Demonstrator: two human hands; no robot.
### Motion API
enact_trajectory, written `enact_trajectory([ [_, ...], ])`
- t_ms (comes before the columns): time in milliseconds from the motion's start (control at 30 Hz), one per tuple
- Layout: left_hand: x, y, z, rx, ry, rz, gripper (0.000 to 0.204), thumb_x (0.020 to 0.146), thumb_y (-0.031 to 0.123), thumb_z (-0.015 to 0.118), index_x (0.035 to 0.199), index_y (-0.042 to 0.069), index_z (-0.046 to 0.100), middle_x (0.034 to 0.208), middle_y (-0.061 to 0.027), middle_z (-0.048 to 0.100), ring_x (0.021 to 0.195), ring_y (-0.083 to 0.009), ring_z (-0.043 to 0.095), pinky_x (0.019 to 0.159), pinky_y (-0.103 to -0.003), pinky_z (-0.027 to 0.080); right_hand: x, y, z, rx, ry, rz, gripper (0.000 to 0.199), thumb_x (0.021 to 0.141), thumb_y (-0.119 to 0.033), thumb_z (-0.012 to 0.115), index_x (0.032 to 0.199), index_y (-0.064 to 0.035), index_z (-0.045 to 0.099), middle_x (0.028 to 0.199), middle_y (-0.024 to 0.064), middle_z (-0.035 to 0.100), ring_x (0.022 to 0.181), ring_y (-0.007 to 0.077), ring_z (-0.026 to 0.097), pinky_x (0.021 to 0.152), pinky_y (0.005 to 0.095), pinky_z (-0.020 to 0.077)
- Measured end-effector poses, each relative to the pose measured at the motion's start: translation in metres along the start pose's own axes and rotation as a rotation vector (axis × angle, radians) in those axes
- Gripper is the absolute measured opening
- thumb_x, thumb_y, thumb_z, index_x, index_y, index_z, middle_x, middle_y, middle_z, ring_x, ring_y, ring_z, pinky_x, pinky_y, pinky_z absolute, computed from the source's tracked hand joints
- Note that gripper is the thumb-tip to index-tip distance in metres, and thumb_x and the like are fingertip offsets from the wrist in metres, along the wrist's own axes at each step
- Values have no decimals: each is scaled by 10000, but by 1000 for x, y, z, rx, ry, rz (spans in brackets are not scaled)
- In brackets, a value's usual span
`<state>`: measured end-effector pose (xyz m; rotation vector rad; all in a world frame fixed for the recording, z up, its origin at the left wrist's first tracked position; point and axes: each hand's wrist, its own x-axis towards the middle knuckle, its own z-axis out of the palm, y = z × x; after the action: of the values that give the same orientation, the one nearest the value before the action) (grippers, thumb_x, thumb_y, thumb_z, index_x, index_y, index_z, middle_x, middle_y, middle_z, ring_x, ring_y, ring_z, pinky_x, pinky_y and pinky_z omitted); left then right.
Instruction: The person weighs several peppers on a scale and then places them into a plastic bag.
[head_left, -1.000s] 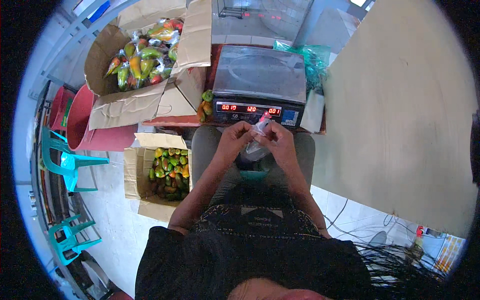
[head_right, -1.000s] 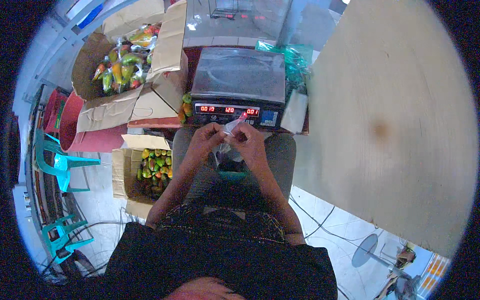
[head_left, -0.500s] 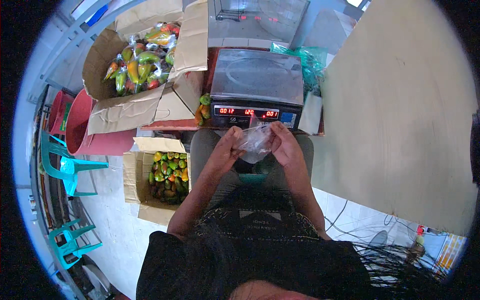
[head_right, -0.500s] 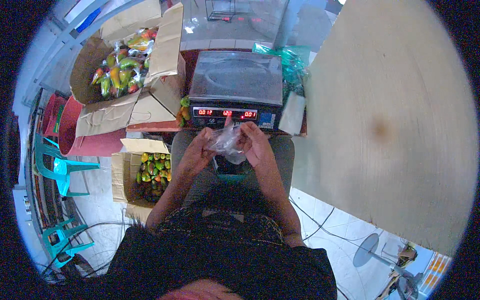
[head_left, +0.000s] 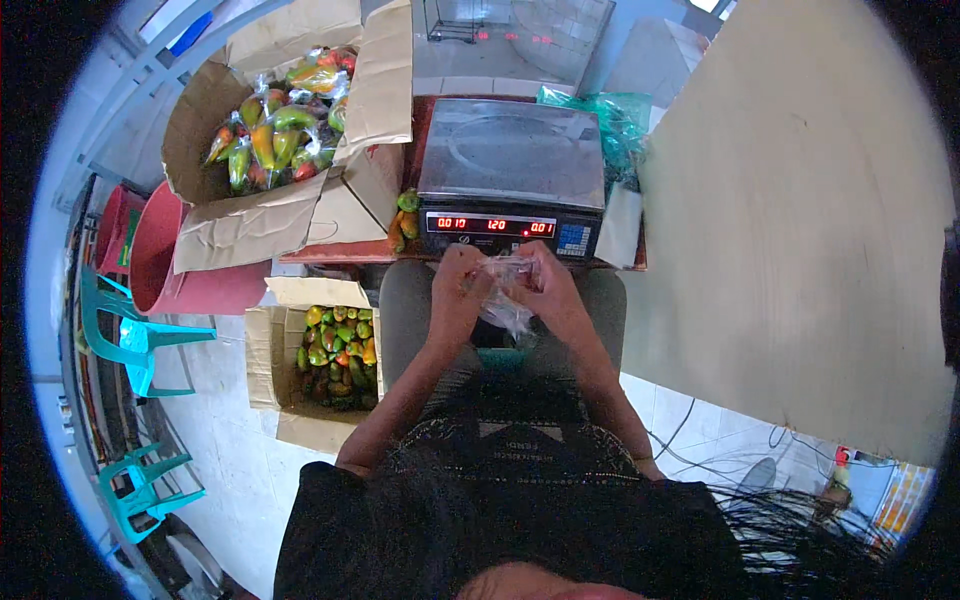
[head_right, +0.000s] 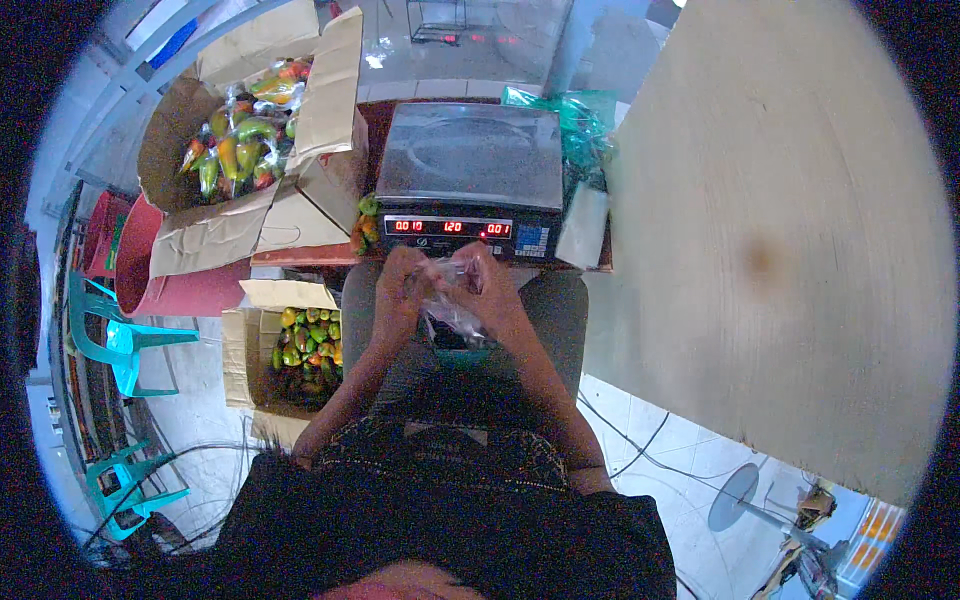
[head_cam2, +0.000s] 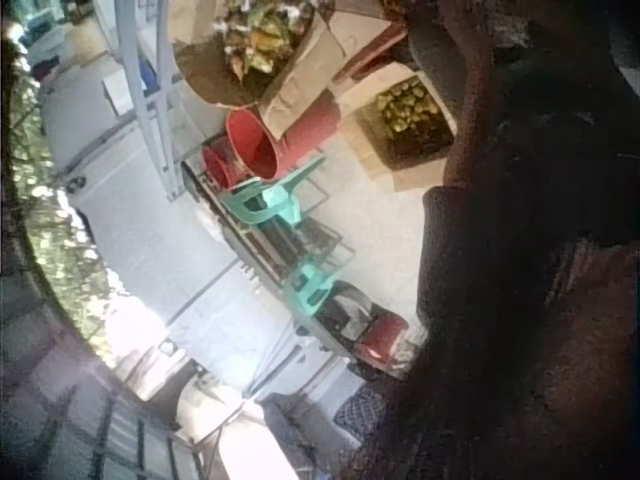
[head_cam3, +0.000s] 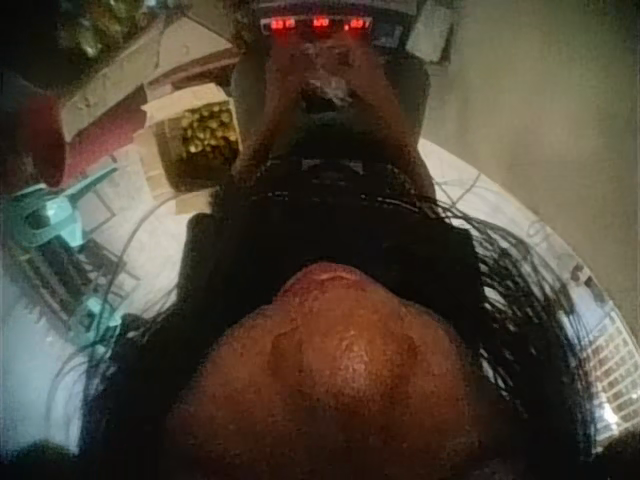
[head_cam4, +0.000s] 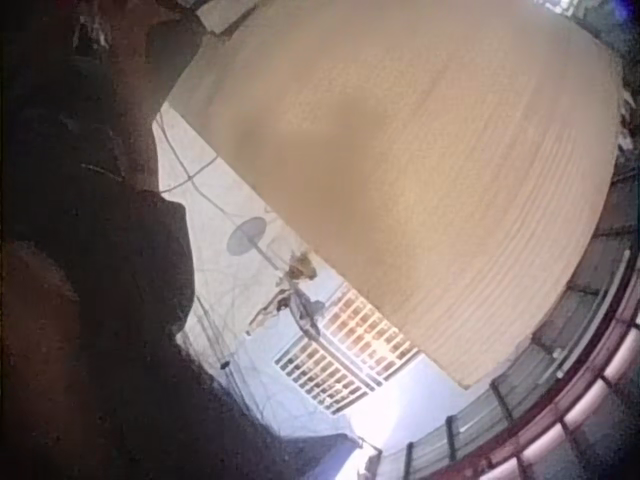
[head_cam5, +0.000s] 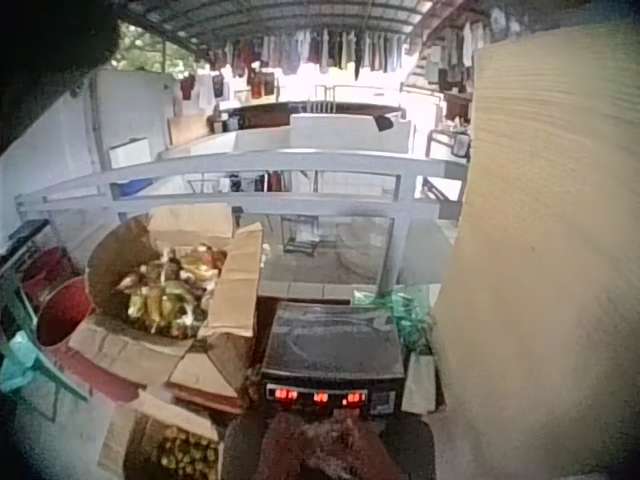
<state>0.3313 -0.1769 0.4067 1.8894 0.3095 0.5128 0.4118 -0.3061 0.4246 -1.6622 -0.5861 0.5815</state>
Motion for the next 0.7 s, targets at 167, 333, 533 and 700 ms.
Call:
enact_trajectory([
  [167, 1, -5, -4, -709, -71, -307, 104, 863, 160, 447, 822, 71, 482, 798, 5, 494, 777, -88, 470, 723, -226, 369, 1, 19, -3, -323, 101, -72, 260, 622, 19, 597, 853, -30, 488, 771, 46, 484, 688, 127, 487, 616, 257, 399],
  [333, -8, -20, -5, -789, -52, -184, 144, 887, 198, 408, 820, 88, 471, 795, 24, 471, 762, -72, 448, 710, -223, 360, 3, 12, -3, -457, 243, -83, 184, 610, 85, 537, 759, -11, 487, 726, 82, 473, 660, 201, 510, 607, 295, 414],
  [533, -14, -16, -13, -497, -195, -229, 139, 878, 191, 392, 857, 75, 465, 781, 19, 446, 734, -89, 430, 686, -248, 364, 8, 19, -1, -152, 350, -147, 155, 621, 60, 558, 732, -19, 483, 724, 57, 525, 649, 151, 527, 599, 268, 429],
  [700, -19, -25, -14, -562, -170, -277, 136, 773, 90, 516, 886, 40, 460, 868, -63, 485, 825, -163, 467, 754, -264, 370, 9, 24, -6, 319, 223, -15, 95, 721, 0, 536, 791, -57, 504, 756, 30, 547, 681, 130, 539, 620, 258, 442],
])
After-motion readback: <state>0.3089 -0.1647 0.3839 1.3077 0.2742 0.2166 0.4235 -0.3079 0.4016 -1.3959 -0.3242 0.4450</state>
